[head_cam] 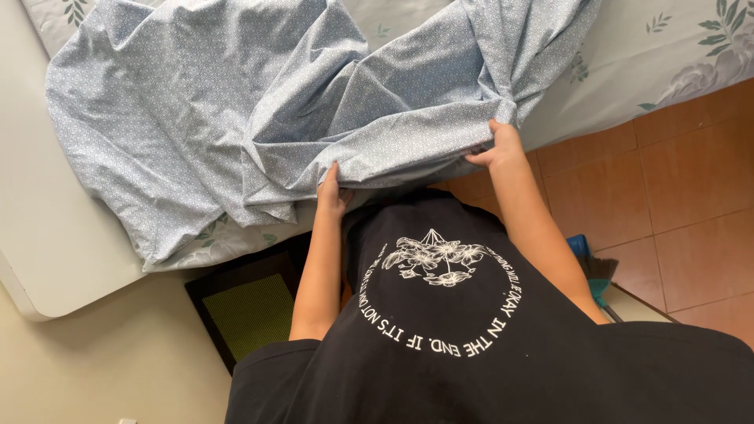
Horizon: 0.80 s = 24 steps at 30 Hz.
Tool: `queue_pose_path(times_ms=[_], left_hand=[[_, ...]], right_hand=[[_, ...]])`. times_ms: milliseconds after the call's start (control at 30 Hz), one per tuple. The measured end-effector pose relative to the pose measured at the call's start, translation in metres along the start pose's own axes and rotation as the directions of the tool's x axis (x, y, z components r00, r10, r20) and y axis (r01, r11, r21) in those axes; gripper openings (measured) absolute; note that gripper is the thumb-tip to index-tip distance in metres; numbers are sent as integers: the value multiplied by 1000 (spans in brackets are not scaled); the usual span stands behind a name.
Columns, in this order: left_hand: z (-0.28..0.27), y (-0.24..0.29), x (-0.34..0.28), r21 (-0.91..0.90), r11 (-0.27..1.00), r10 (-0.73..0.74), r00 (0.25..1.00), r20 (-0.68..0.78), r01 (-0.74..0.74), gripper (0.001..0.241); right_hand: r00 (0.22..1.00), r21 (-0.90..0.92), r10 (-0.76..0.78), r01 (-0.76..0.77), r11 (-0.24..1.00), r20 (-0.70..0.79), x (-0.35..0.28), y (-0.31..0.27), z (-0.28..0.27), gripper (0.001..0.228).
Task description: Fold a bedsheet neatly on the surface of a bed.
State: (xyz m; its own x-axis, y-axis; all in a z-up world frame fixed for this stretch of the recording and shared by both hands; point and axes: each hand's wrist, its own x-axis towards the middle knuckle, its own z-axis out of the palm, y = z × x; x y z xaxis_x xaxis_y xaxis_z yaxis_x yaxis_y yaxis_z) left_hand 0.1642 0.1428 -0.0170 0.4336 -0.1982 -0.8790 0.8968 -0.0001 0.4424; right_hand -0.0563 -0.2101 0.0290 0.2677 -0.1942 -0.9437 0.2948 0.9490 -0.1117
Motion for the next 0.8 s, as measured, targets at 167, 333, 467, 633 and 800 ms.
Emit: queue_pose_path(times_ms=[167, 333, 467, 633, 800], left_hand=[[-76, -54, 88, 109, 992, 46, 992, 121, -59, 30], [-47, -31, 1, 530, 576, 573, 770, 281, -622, 20], [-29, -24, -9, 389, 747, 571, 820, 40, -539, 18], [-17, -34, 22, 262, 719, 694, 688, -212, -644, 29], [-10, -30, 31, 12, 827, 554, 812, -184, -562, 27]], right_hand=[[979, -298, -146, 99, 949, -141, -28, 10, 6, 50], [974, -395, -131, 48, 917, -187, -17, 20, -13, 56], [971, -365, -119, 35, 930, -210, 2, 29, -39, 57], [992, -178, -124, 121, 976, -5, 12, 38, -57, 62], [988, -297, -151, 139, 945, -17, -35, 55, -50, 62]])
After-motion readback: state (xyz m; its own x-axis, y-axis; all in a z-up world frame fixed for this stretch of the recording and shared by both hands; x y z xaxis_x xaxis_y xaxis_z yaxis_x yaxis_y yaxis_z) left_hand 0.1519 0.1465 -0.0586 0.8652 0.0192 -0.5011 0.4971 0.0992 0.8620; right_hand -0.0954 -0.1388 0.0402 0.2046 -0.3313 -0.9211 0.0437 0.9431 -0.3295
